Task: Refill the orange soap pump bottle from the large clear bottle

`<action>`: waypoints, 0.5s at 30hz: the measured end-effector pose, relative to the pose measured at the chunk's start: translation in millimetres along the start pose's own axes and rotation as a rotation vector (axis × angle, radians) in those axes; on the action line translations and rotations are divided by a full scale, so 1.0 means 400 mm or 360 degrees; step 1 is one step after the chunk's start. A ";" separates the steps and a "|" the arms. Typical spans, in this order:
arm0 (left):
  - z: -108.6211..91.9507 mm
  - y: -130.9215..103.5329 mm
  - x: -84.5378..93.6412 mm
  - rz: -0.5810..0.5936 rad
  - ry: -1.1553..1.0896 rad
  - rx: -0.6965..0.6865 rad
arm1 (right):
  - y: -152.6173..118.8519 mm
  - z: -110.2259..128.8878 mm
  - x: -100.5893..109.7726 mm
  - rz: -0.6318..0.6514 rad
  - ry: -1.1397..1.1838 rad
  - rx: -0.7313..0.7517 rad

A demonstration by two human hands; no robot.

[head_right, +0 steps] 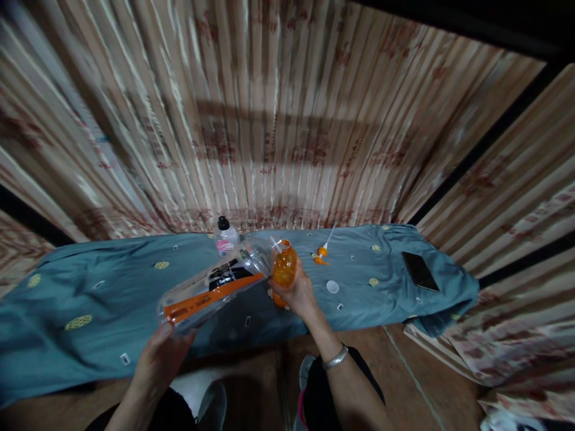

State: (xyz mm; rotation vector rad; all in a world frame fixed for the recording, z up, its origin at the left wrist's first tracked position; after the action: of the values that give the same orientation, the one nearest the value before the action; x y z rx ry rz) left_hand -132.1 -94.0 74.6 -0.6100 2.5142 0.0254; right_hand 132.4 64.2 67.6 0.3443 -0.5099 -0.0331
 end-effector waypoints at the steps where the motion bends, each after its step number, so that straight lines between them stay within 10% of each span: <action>1: 0.008 -0.004 0.002 0.0041 0.0018 0.0029 | 0.002 0.000 0.002 0.0003 0.0000 -0.0016; 15: 0.159 -0.055 -0.034 0.0464 -0.0068 0.0419 | 0.000 0.000 0.010 -0.0006 -0.0032 -0.0129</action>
State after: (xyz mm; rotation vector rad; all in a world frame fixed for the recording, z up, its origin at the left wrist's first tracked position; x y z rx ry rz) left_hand -80.3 -99.1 29.8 -0.1343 2.4875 -0.1804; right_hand 135.7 63.6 69.5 0.2659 -0.5263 -0.0610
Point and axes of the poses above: each hand's wrist, its own y-axis towards the middle knuckle, its own x-axis out of the back of the hand, z = x × y, the point moved 4 cm from there along y, towards the middle knuckle, and after that the axes turned 2 degrees about -z, right-handed, at the moved point
